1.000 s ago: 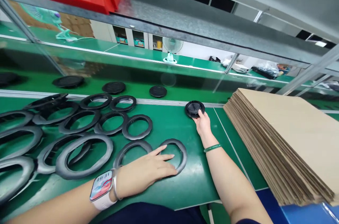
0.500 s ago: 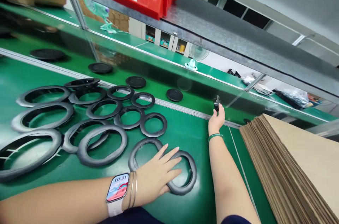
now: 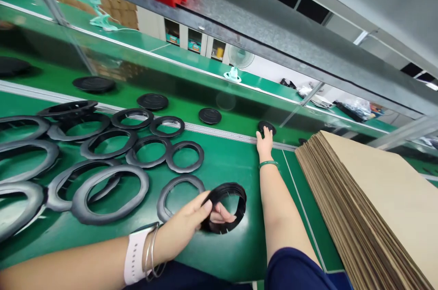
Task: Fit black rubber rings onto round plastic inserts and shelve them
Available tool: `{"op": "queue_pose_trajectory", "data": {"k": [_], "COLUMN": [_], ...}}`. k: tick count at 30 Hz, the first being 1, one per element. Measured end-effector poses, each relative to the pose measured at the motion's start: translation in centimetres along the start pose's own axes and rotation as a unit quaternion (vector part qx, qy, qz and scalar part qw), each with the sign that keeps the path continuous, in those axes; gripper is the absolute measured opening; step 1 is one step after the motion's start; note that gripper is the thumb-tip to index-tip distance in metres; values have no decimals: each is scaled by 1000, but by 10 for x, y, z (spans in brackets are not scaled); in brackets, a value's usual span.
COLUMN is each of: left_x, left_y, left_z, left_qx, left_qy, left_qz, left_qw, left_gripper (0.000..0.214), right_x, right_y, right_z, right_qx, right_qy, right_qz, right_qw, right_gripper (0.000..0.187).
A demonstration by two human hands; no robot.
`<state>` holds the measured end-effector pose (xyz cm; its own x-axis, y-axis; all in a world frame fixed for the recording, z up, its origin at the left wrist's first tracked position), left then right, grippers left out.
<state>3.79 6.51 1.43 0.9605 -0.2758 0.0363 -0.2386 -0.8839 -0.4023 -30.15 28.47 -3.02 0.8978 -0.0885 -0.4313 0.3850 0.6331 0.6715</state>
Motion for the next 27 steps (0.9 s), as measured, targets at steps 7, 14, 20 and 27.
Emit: {"op": "queue_pose_trajectory", "data": {"k": [7, 14, 20, 27], "left_x": [-6, -9, -8, 0], "left_y": [-4, 2, 1, -1], "left_z": [12, 10, 5, 12], "left_qx": [314, 315, 293, 38], "left_qy": [148, 162, 189, 175], "left_qz": [-13, -5, -17, 108], "left_qw": [938, 935, 937, 978], "left_gripper": [27, 28, 27, 55], "right_x": [17, 25, 20, 18], "right_y": [6, 7, 5, 0], "right_z": [0, 1, -2, -5], "right_qx": [-6, -14, -14, 1], "right_qy": [-4, -20, -33, -26], "right_qz": [23, 41, 40, 2], "right_qw": [1000, 999, 999, 1000], "right_gripper": [57, 49, 46, 37]}}
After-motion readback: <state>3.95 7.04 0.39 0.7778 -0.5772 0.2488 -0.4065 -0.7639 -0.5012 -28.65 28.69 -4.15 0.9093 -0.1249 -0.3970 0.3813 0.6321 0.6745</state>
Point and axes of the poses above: each hand's wrist, its own x-axis away from the middle knuckle, its own y-axis out of the back of the hand, z = x × y, the point moved 1 cm from there along -x, towards the middle knuckle, and after that the axes turned 3 degrees about -z, right-handed, at the moved point
